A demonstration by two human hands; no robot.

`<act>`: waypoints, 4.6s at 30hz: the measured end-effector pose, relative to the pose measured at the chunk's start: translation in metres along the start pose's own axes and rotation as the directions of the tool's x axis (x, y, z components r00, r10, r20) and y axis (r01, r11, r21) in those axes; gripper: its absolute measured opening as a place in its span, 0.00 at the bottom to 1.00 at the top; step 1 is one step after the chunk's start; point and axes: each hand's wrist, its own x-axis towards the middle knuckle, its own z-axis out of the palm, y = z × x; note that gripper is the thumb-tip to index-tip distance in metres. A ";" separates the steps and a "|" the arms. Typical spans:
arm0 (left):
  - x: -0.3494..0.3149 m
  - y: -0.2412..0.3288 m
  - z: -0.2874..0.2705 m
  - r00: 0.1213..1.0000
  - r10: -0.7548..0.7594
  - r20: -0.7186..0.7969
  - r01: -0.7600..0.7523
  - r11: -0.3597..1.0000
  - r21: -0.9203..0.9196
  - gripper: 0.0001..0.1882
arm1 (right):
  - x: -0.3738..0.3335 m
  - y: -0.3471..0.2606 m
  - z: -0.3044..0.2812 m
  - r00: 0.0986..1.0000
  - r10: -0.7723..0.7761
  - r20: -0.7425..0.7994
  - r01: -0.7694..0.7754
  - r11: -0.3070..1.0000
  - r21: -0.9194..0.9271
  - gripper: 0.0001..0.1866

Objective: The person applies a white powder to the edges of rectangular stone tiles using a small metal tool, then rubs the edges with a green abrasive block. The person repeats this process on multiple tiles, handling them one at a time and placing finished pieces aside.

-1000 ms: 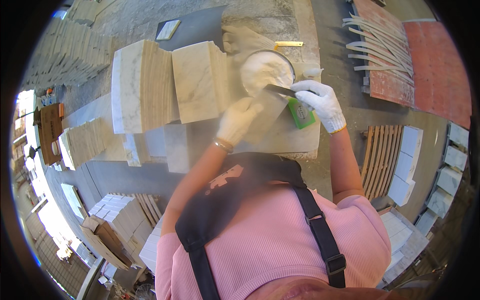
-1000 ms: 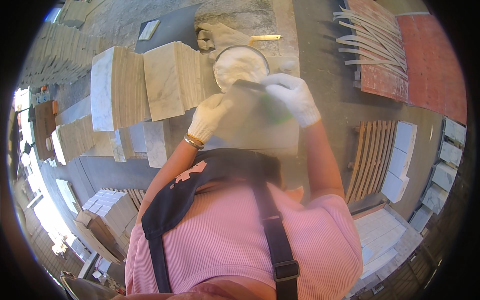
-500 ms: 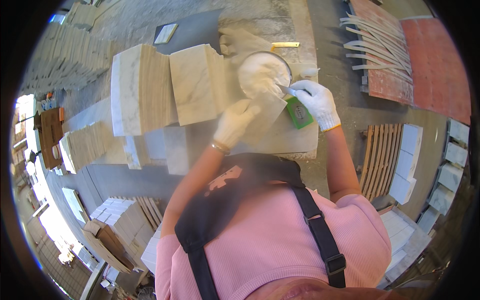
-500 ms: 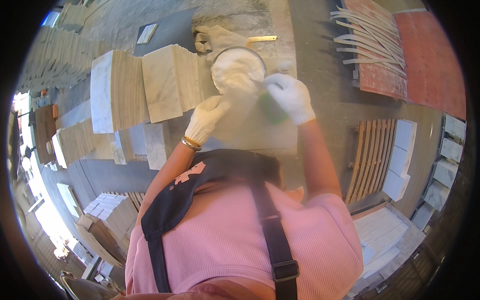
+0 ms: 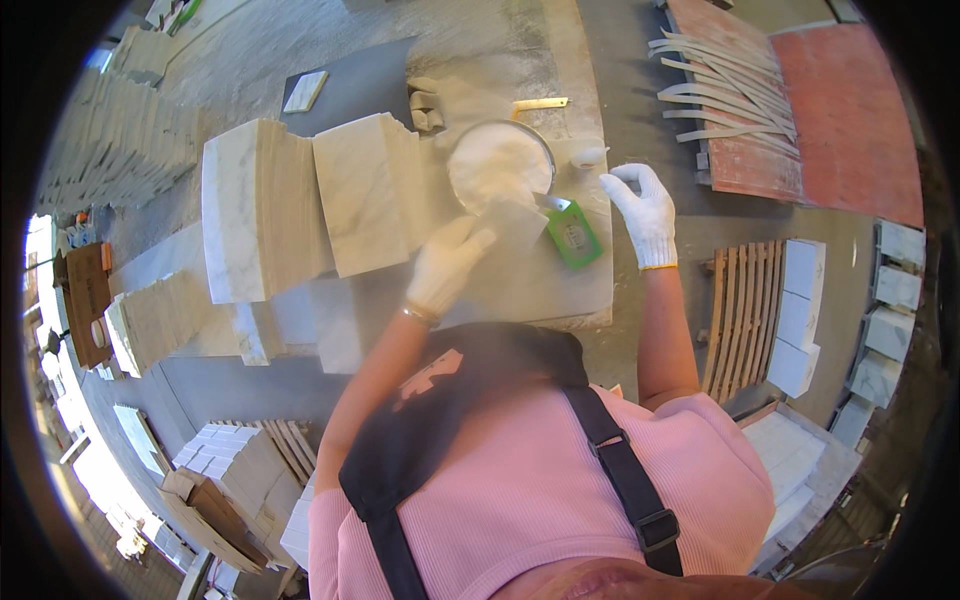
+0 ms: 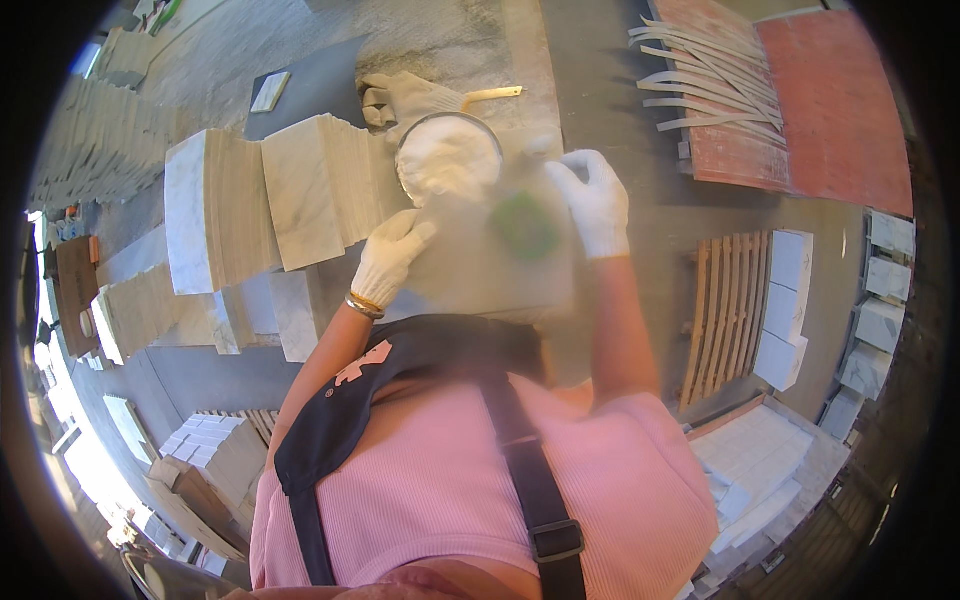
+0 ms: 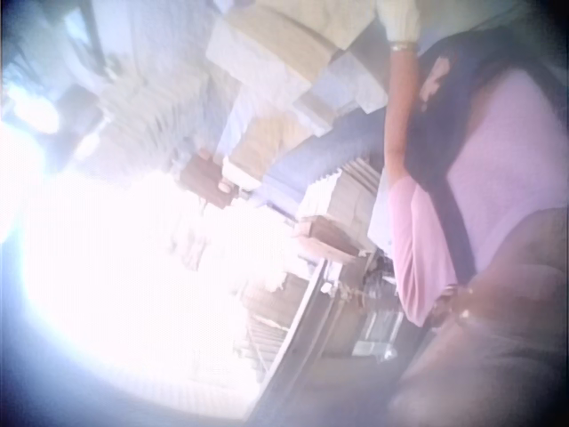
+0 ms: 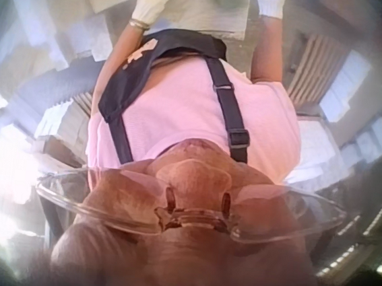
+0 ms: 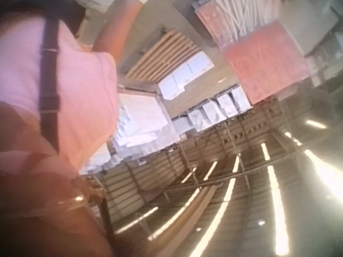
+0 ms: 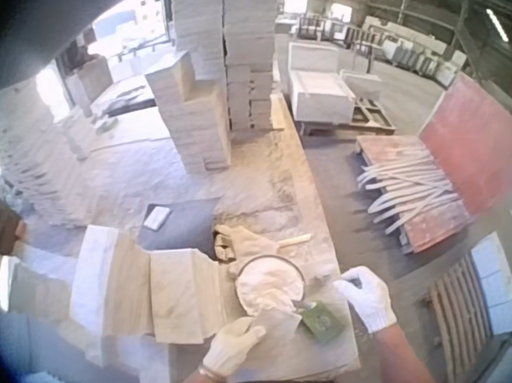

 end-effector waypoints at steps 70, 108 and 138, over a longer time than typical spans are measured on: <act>-0.003 0.007 0.004 0.995 0.086 0.040 -0.094 0.959 0.268 0.27 | -0.015 -0.080 -0.015 0.832 -0.293 0.471 0.209 0.952 0.222 0.16; -0.013 0.011 0.000 0.991 0.126 -0.037 -0.106 0.934 0.341 0.22 | -0.032 -0.030 0.032 0.926 -0.293 0.237 0.344 0.915 -0.210 0.15; -0.002 -0.006 0.001 0.996 0.070 -0.062 -0.042 0.927 0.372 0.22 | -0.019 -0.060 0.021 0.941 -0.128 0.314 0.042 0.963 0.268 0.12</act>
